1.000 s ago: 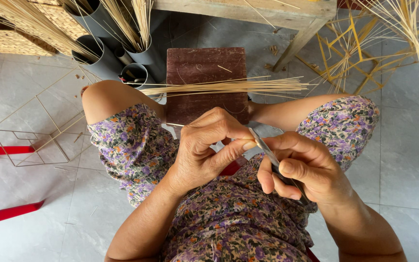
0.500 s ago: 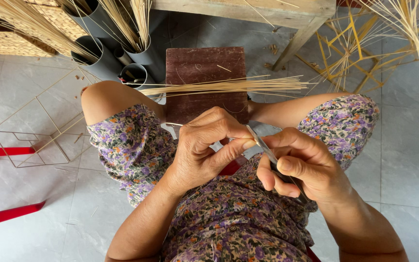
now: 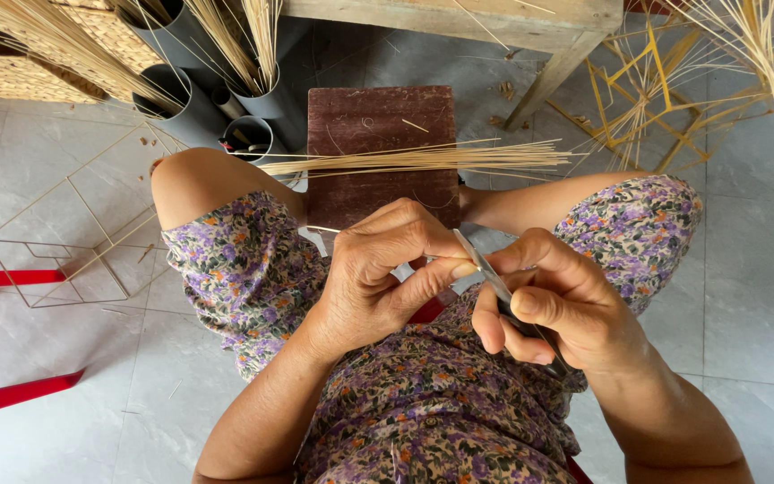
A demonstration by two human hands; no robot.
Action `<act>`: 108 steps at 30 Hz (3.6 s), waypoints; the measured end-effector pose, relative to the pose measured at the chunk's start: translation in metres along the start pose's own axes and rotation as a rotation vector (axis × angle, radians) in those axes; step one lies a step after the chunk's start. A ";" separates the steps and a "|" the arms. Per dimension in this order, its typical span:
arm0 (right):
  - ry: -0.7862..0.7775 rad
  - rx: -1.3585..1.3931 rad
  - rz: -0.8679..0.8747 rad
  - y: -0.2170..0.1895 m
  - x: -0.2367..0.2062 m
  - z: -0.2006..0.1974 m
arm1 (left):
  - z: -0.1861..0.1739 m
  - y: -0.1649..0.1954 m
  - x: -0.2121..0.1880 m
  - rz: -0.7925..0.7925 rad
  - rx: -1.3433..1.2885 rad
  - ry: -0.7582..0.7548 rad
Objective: The person sits on a red plastic stool and splits thin bamboo strips with a small knife, holding each strip over a wooden block on their lap and pulling the knife along the strip to shave and separate it, placing finished strips with a growing bundle of split bamboo pieces.
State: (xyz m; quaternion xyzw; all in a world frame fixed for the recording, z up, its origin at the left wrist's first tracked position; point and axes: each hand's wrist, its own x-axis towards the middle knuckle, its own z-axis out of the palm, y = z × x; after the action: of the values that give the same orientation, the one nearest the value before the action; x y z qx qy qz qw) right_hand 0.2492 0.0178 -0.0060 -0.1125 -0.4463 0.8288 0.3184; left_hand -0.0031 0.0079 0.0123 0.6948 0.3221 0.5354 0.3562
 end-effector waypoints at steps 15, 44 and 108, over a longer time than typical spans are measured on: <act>0.043 -0.009 -0.036 -0.004 0.005 0.005 | 0.001 -0.008 -0.002 -0.123 -0.204 -0.019; 0.081 -0.064 0.039 0.001 0.013 0.002 | -0.002 -0.022 -0.004 -0.160 -0.227 -0.056; 0.284 -0.003 0.348 0.068 0.072 -0.058 | -0.009 -0.052 0.054 0.060 0.383 0.064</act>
State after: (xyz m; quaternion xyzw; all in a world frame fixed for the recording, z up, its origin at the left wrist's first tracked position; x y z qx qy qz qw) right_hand 0.1914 0.0745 -0.0875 -0.3039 -0.3720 0.8463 0.2303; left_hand -0.0037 0.0822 -0.0021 0.7417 0.4083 0.4967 0.1910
